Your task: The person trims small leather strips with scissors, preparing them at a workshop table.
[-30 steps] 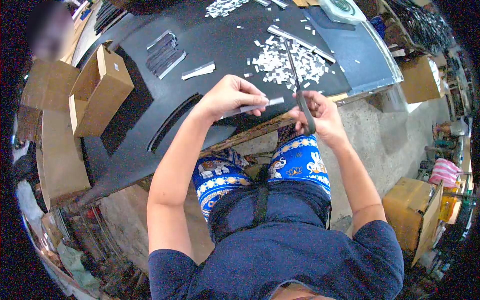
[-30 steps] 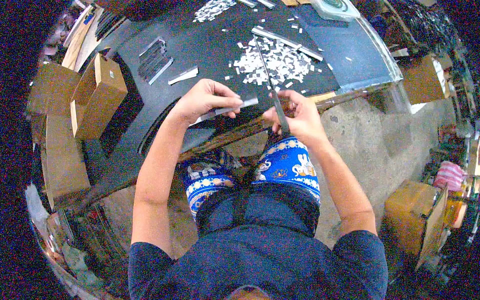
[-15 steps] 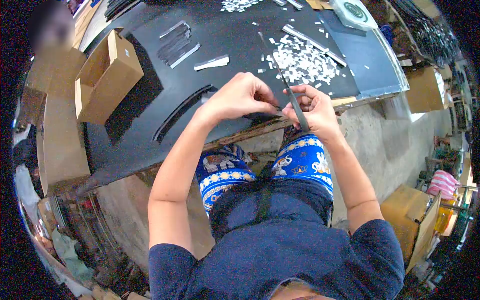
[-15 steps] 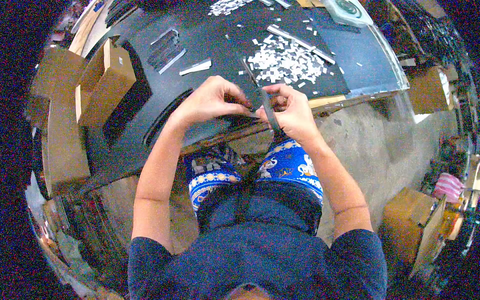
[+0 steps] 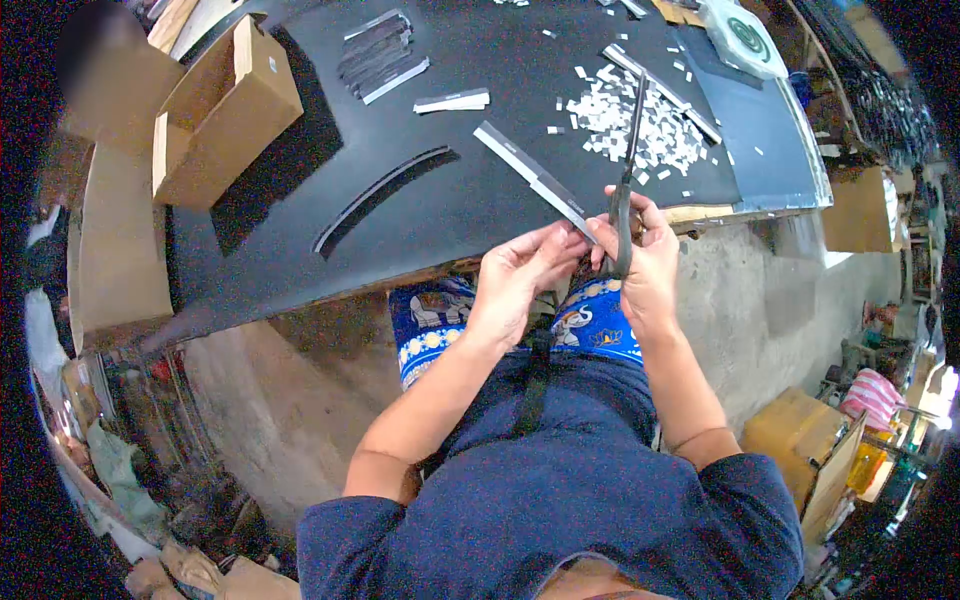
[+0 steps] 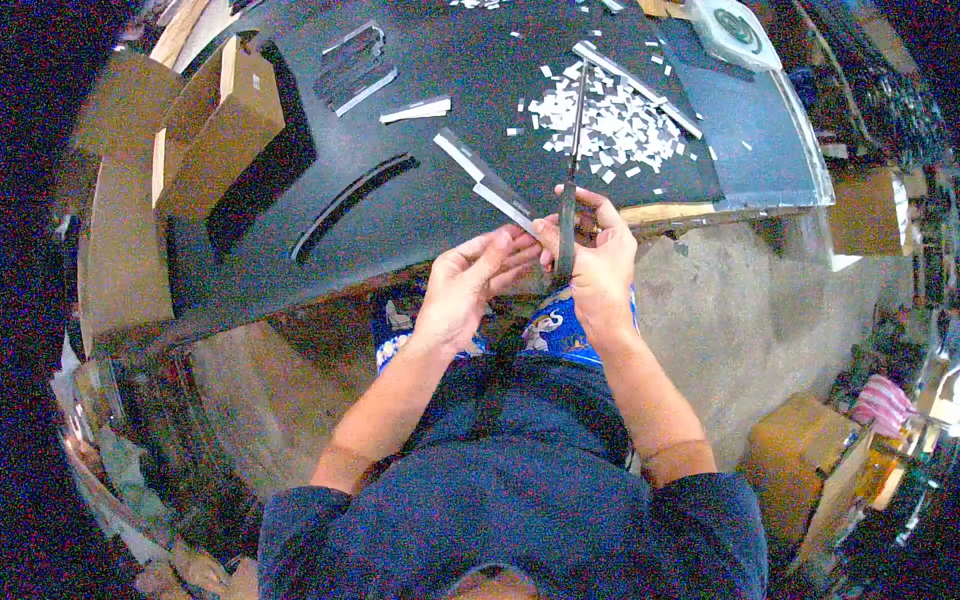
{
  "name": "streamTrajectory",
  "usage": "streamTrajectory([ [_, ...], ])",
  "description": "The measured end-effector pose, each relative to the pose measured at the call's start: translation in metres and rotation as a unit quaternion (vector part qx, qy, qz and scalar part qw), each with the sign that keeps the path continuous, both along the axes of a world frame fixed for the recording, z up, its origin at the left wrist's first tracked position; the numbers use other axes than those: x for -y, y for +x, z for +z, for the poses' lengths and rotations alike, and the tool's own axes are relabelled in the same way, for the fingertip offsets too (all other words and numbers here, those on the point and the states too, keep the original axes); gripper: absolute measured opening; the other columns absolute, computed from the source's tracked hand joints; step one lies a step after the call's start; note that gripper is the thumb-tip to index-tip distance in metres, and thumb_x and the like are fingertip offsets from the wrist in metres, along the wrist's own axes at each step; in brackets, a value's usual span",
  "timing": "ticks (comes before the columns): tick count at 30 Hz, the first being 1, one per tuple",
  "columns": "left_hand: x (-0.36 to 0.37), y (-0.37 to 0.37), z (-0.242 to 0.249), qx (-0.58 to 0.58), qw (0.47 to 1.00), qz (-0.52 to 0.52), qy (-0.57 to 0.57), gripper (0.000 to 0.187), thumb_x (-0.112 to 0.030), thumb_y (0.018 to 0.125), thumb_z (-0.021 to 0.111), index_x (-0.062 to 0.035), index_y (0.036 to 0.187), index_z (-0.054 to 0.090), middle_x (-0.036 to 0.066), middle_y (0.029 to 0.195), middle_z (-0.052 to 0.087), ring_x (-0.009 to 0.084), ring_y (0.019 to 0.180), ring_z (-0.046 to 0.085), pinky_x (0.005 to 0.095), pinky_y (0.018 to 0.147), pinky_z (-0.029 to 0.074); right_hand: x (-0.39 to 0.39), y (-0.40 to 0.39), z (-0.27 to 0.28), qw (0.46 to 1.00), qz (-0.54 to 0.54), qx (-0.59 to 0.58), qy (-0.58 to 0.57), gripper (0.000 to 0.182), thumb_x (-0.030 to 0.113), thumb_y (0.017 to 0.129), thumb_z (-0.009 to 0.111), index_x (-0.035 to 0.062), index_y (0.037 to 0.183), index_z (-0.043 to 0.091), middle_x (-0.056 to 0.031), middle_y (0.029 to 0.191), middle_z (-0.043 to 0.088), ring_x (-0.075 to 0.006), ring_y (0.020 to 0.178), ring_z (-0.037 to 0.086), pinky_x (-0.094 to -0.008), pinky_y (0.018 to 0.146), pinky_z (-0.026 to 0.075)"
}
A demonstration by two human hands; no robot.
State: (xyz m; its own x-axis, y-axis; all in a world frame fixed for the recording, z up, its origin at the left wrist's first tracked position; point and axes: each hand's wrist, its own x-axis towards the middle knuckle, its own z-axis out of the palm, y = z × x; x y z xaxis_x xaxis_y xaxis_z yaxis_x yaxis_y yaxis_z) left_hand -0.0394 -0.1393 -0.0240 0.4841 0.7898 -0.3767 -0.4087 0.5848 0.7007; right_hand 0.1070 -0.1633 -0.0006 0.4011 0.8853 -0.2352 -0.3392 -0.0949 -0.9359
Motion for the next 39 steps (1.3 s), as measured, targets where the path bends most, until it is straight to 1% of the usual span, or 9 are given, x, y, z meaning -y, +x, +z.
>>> streamTrajectory([
  [4, -0.012, 0.011, -0.006, 0.035, 0.998, 0.059, -0.017, 0.032, -0.023, 0.095, 0.06, 0.0011, 0.116, 0.06, 0.014, 0.115, 0.065, 0.0209, 0.108, 0.063, 0.0327, 0.092, 0.05, 0.005, -0.008, -0.002, 1.0, -0.015, -0.01, -0.001, 0.047, 0.002, 0.077, 0.077, 0.0002, 0.119, 0.055, -0.0052, 0.083, 0.065, -0.0097, 0.057, 0.057, -0.0228, 0.051, 0.047],
  [6, -0.018, 0.013, -0.004, 0.085, 0.992, 0.081, -0.049, 0.028, -0.021, 0.094, 0.062, 0.0008, 0.11, 0.064, 0.012, 0.108, 0.068, 0.0188, 0.098, 0.066, 0.0301, 0.085, 0.054, 0.007, -0.01, -0.006, 1.0, -0.024, -0.01, 0.005, 0.046, 0.001, 0.077, 0.076, 0.0005, 0.118, 0.055, -0.0053, 0.083, 0.065, -0.0098, 0.057, 0.057, -0.0229, 0.05, 0.047],
  [9, -0.021, 0.014, 0.001, 0.058, 0.992, 0.089, -0.072, 0.027, -0.022, 0.094, 0.06, -0.0013, 0.111, 0.062, 0.014, 0.113, 0.066, 0.0234, 0.105, 0.063, 0.0348, 0.091, 0.051, 0.011, -0.013, -0.013, 0.999, -0.035, -0.027, 0.011, 0.044, 0.001, 0.078, 0.076, 0.0007, 0.117, 0.055, -0.0054, 0.083, 0.065, -0.0099, 0.057, 0.057, -0.023, 0.05, 0.047],
  [19, -0.02, 0.019, 0.006, 0.055, 0.989, 0.131, -0.043, 0.027, -0.021, 0.094, 0.061, -0.0001, 0.112, 0.062, 0.014, 0.11, 0.066, 0.0239, 0.105, 0.064, 0.0352, 0.089, 0.052, 0.011, -0.021, -0.016, 0.998, -0.05, -0.046, 0.005, 0.044, 0.001, 0.078, 0.076, 0.0014, 0.116, 0.054, -0.0062, 0.084, 0.065, -0.0107, 0.058, 0.058, -0.0239, 0.052, 0.048],
  [26, -0.031, 0.006, 0.009, -0.032, 0.986, 0.157, 0.04, 0.024, -0.017, 0.093, 0.061, 0.0039, 0.104, 0.066, 0.016, 0.097, 0.07, 0.0223, 0.084, 0.07, 0.0314, 0.077, 0.056, 0.011, -0.026, -0.015, 0.999, -0.012, -0.039, -0.001, 0.045, 0.003, 0.079, 0.076, 0.0016, 0.118, 0.054, -0.0056, 0.084, 0.065, -0.01, 0.058, 0.058, -0.023, 0.05, 0.047],
  [28, -0.044, -0.013, 0.01, -0.081, 0.989, 0.107, 0.06, 0.026, -0.019, 0.091, 0.063, 0.0039, 0.103, 0.066, 0.016, 0.095, 0.07, 0.022, 0.084, 0.07, 0.0304, 0.077, 0.055, 0.011, -0.017, -0.007, 0.995, 0.071, 0.017, -0.073, 0.046, 0.005, 0.078, 0.077, 0.0012, 0.118, 0.054, -0.0046, 0.08, 0.064, -0.0093, 0.055, 0.057, -0.0229, 0.048, 0.046],
  [32, -0.068, -0.059, 0.016, -0.128, 0.989, -0.002, 0.072, 0.022, -0.018, 0.086, 0.067, 0.0015, 0.095, 0.069, 0.013, 0.087, 0.071, 0.02, 0.075, 0.07, 0.0289, 0.072, 0.056, 0.015, 0.011, -0.004, 0.961, 0.246, 0.096, -0.087, 0.051, 0.012, 0.074, 0.082, 0.0021, 0.115, 0.055, -0.003, 0.076, 0.062, -0.0082, 0.052, 0.056, -0.0225, 0.045, 0.045],
  [36, -0.085, -0.088, 0.017, -0.161, 0.979, -0.1, 0.076, 0.019, -0.014, 0.084, 0.068, 0.0027, 0.091, 0.069, 0.013, 0.082, 0.07, 0.0192, 0.07, 0.069, 0.0288, 0.069, 0.057, 0.013, 0.017, 0.007, 0.925, 0.347, 0.09, -0.123, 0.042, 0.009, 0.077, 0.077, -0.0007, 0.113, 0.056, -0.0019, 0.072, 0.06, -0.0089, 0.055, 0.058, -0.0224, 0.048, 0.047],
  [39, -0.095, -0.098, 0.013, -0.151, 0.977, -0.13, 0.073, 0.018, -0.013, 0.083, 0.069, 0.0031, 0.09, 0.069, 0.013, 0.08, 0.07, 0.0185, 0.068, 0.069, 0.0291, 0.068, 0.057, 0.005, 0.014, 0.01, 0.886, 0.425, 0.083, -0.164, 0.035, 0.013, 0.079, 0.075, -0.0005, 0.106, 0.056, -0.0022, 0.072, 0.06, -0.0088, 0.054, 0.058, -0.023, 0.048, 0.048],
])
